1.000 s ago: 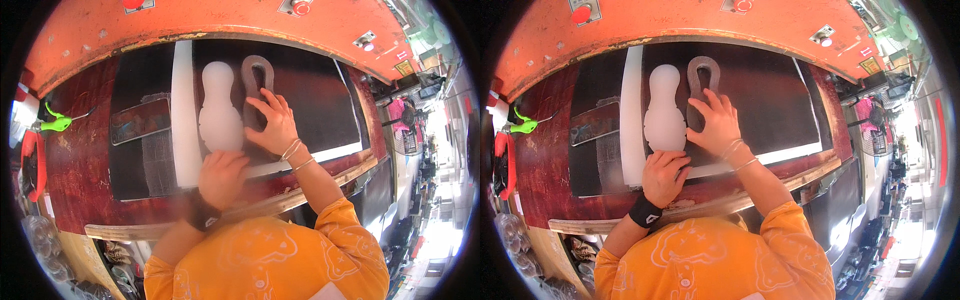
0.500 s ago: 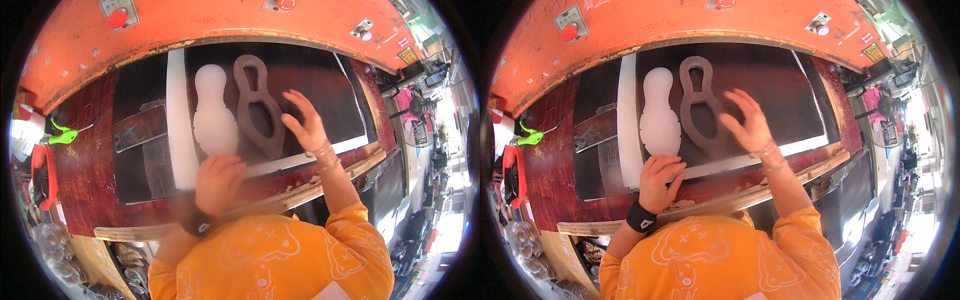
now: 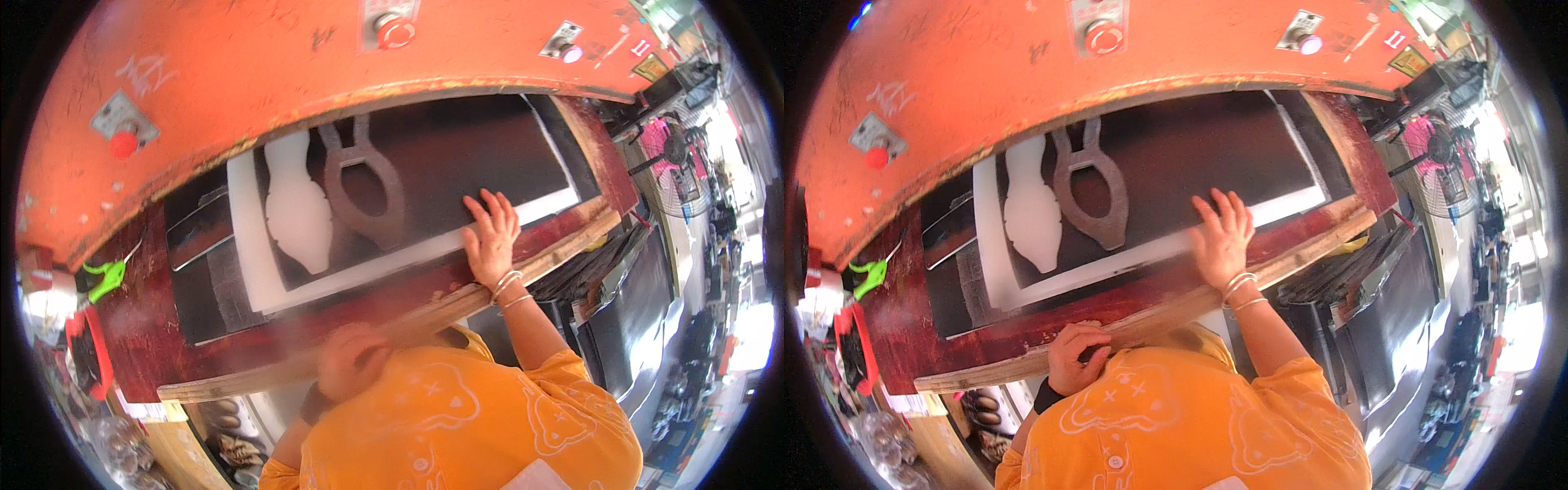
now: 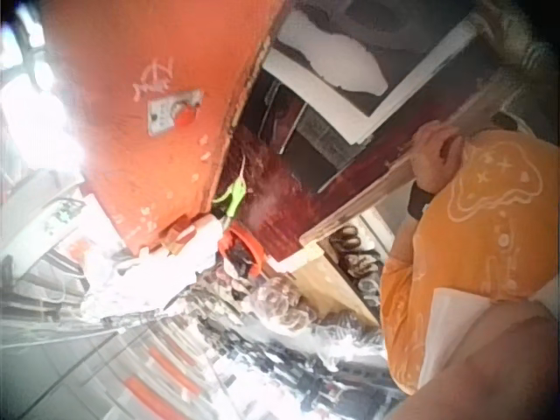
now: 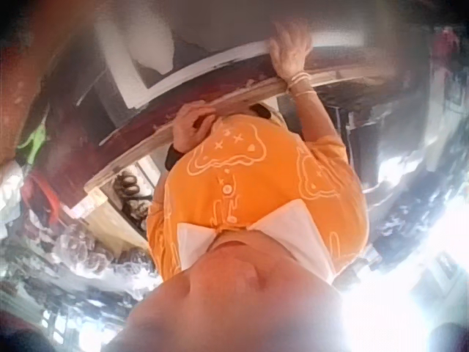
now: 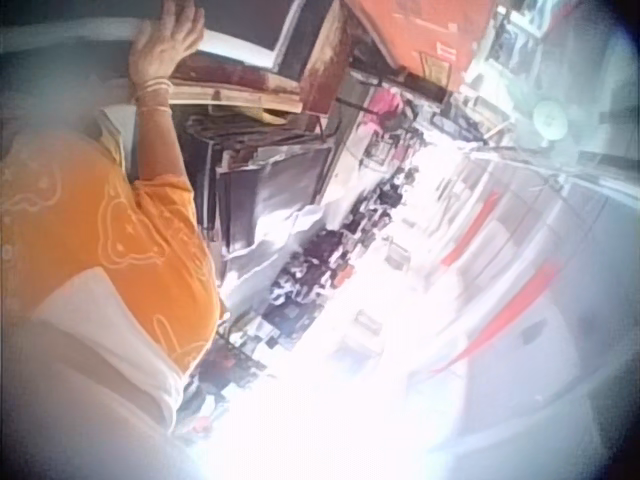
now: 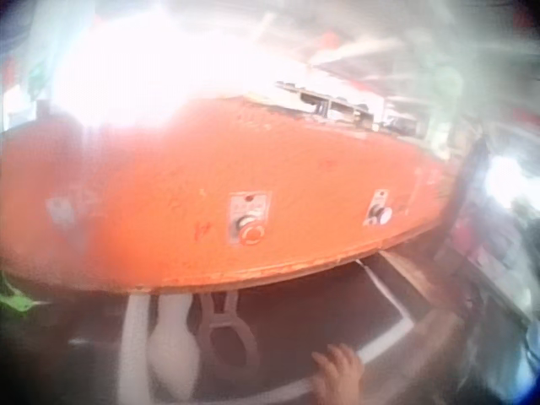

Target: The person uses a green handheld tool to treat a black shoe insole, then places it in a plastic bag. They then repeatedly place black insoles and white shoe lasts into a red-orange machine, pressing a button after each placement.

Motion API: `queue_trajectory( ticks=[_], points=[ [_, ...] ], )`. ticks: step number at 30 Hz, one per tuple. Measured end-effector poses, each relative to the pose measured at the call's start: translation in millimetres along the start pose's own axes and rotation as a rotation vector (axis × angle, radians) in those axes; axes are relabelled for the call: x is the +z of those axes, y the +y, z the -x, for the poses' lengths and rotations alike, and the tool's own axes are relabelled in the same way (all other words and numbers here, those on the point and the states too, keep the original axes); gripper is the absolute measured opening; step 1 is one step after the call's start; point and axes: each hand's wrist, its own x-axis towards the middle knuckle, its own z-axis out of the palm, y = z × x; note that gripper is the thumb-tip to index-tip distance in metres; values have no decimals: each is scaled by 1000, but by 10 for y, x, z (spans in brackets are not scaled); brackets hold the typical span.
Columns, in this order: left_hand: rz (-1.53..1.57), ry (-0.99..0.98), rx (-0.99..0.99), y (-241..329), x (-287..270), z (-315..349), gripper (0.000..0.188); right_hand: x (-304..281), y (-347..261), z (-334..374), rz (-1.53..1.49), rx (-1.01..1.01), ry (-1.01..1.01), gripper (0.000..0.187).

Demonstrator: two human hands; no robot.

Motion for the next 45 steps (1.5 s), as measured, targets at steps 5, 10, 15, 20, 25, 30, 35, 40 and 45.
queue_trajectory(
  ticks=[5, 10, 15, 20, 25, 30, 35, 40, 45],
  points=[
    [-240, 5, -36, -54, -96, -439, 21, 0, 308, -657, -479, 39, -29, 32],
    [-362, 56, -18, -287, -163, -775, 22, -406, 1073, -1984, -357, -29, 888, 48],
    [-430, 159, -28, -477, -204, -999, 22, -564, 1233, -3128, -244, 165, 1009, 61],
    [-387, 217, -75, -531, -344, -1249, 21, -503, 1217, -2947, -682, 64, 897, 62],
    [-387, 225, -71, -520, -423, -1383, 18, -163, 900, -1922, -758, -9, 425, 44],
    [-389, 236, -69, -475, -410, -1418, 16, 29, 362, -1195, -391, -378, -257, 29],
    [-391, 276, -51, -476, -403, -1432, 12, -36, 191, -1074, -293, -374, -321, 32],
    [-369, 318, -16, -560, -350, -1426, 9, -21, 183, -996, -299, -372, -282, 32],
    [-376, 331, -2, -584, -236, -1284, 7, -163, 143, -956, -254, -348, -460, 36]
  ],
)
